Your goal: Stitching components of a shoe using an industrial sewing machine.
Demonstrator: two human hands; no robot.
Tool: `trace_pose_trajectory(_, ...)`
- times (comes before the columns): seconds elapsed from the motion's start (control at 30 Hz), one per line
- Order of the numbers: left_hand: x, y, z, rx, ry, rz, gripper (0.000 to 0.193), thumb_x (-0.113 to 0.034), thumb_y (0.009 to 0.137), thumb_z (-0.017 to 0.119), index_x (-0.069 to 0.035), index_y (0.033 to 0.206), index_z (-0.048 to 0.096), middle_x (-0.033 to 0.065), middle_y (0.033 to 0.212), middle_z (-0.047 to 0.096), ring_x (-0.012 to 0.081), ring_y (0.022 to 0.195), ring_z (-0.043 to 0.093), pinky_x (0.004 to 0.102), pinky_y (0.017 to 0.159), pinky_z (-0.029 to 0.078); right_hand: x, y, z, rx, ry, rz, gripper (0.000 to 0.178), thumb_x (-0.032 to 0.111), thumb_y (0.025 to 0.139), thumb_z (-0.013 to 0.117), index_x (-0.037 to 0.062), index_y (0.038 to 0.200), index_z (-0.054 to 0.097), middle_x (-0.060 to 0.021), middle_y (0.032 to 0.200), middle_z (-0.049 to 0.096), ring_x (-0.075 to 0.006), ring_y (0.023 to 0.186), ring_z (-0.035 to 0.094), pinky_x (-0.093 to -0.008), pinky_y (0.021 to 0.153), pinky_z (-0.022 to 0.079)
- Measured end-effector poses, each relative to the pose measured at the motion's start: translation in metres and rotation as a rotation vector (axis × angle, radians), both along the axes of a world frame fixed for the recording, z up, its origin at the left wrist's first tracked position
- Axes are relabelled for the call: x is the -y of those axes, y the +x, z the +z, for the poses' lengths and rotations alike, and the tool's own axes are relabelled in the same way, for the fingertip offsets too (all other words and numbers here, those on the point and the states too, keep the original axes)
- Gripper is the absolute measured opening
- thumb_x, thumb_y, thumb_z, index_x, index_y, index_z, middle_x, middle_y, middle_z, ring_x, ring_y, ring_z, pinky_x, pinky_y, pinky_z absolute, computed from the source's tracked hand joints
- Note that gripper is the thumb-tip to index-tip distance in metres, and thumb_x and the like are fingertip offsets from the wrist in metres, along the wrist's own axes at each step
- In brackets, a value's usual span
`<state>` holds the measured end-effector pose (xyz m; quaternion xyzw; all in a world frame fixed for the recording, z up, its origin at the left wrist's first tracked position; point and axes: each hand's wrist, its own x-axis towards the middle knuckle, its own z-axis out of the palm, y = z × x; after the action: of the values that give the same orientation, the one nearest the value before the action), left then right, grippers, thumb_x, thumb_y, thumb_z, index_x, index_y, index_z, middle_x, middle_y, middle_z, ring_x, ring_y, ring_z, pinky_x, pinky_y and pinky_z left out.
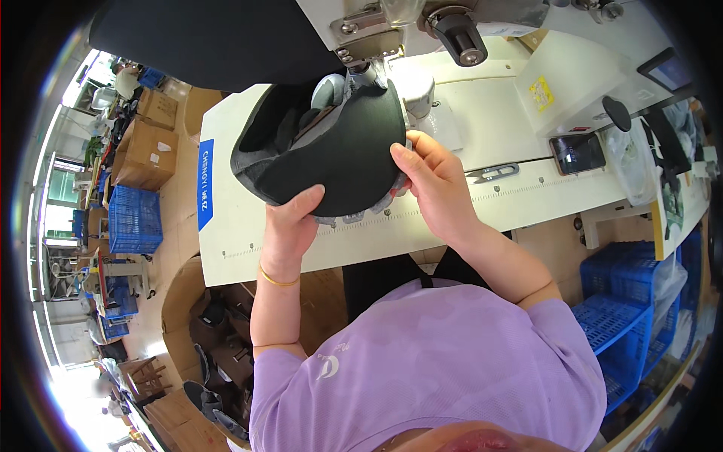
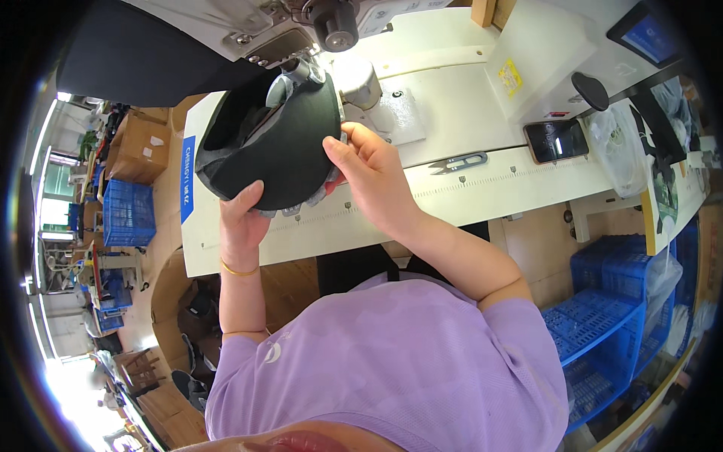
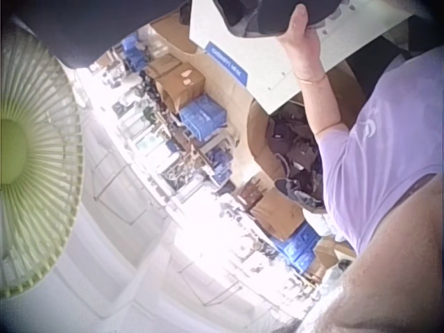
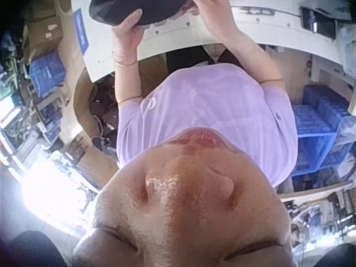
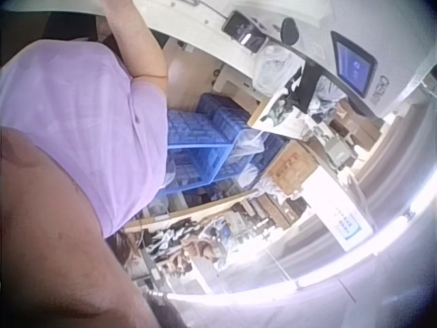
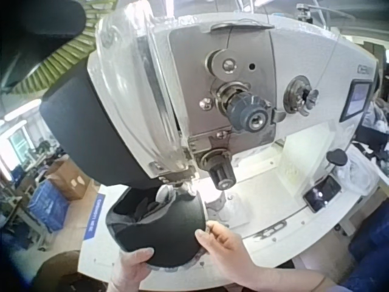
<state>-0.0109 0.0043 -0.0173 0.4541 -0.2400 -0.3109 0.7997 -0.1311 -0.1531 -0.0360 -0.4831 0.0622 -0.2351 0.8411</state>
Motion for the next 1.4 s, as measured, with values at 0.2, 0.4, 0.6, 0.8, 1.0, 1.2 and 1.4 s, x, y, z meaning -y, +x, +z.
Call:
trace_pose_trajectory(0.2, -0.007, 0.013, -0.009, 0.058, 0.026, -0.077, 0.043, 0.0, 0.076, 0.065, 0.003, 0.118, 0.054, 0.013, 0.115, 0.061, 0.0228, 0.105, 0.059, 0.0336, 0.094, 0.046, -0.008, -0.005, 0.0, -0.033, -0.005, 0.029, 0.026, 0.022, 0.098, 0.048, -0.0006, 0.109, 0.055, -0.0049, 0.093, 0.063, -0.0097, 0.078, 0.06, -0.0277, 0.065, 0.051)
trace_pose_trajectory(0.4, 0.004, 0.013, -0.001, 0.053, 0.011, -0.022, 0.038, 0.002, 0.078, 0.061, 0.004, 0.115, 0.055, 0.0135, 0.111, 0.062, 0.0222, 0.101, 0.061, 0.0328, 0.089, 0.048, 0.0, 0.004, -0.002, -0.02, -0.01, 0.051, 0.025, 0.023, 0.098, 0.047, -0.0003, 0.104, 0.056, -0.0064, 0.091, 0.064, -0.0106, 0.076, 0.06, -0.027, 0.065, 0.051)
trace_pose_trajectory(0.6, 0.014, 0.019, 0.003, 0.07, 0.001, -0.055, 0.033, 0.002, 0.081, 0.057, 0.004, 0.114, 0.054, 0.0127, 0.103, 0.063, 0.0206, 0.088, 0.063, 0.0308, 0.07, 0.052, 0.006, 0.015, 0.0, -0.008, -0.038, -0.006, 0.024, 0.022, 0.098, 0.048, -0.0005, 0.101, 0.057, -0.0061, 0.089, 0.063, -0.0101, 0.075, 0.059, -0.026, 0.064, 0.052)
trace_pose_trajectory(0.8, 0.02, 0.02, 0.003, 0.064, -0.038, -0.078, 0.033, 0.001, 0.085, 0.056, 0.003, 0.117, 0.053, 0.0128, 0.107, 0.062, 0.0208, 0.09, 0.063, 0.0321, 0.07, 0.053, 0.008, 0.02, 0.0, 0.007, -0.037, -0.055, 0.023, 0.021, 0.098, 0.048, 0.0004, 0.098, 0.058, -0.0051, 0.086, 0.063, -0.0099, 0.074, 0.06, -0.0256, 0.064, 0.053)
trace_pose_trajectory(1.0, 0.028, 0.014, 0.002, 0.088, -0.04, -0.051, 0.035, 0.0, 0.087, 0.055, 0.003, 0.122, 0.05, 0.0138, 0.112, 0.061, 0.0212, 0.095, 0.063, 0.0335, 0.08, 0.054, 0.011, 0.02, 0.002, 0.004, -0.081, -0.07, 0.022, 0.02, 0.097, 0.049, 0.0003, 0.098, 0.059, -0.0046, 0.085, 0.063, -0.0101, 0.073, 0.061, -0.0252, 0.065, 0.053)
trace_pose_trajectory(1.2, 0.031, 0.015, 0.001, 0.098, -0.012, -0.03, 0.033, 0.001, 0.09, 0.052, 0.003, 0.122, 0.05, 0.0134, 0.114, 0.06, 0.0205, 0.097, 0.062, 0.0324, 0.083, 0.053, 0.012, 0.024, 0.003, 0.027, -0.034, -0.064, 0.021, 0.019, 0.097, 0.049, 0.0, 0.098, 0.058, -0.005, 0.084, 0.063, -0.0103, 0.072, 0.062, -0.0252, 0.065, 0.053)
trace_pose_trajectory(1.4, 0.039, 0.012, 0.001, 0.111, -0.025, -0.019, 0.032, 0.0, 0.089, 0.055, 0.001, 0.121, 0.051, 0.0103, 0.115, 0.059, 0.0179, 0.102, 0.059, 0.0325, 0.088, 0.05, 0.012, 0.022, 0.008, 0.014, -0.013, -0.072, 0.021, 0.019, 0.097, 0.049, 0.0001, 0.096, 0.058, -0.0066, 0.085, 0.063, -0.0139, 0.075, 0.065, -0.0247, 0.064, 0.053)
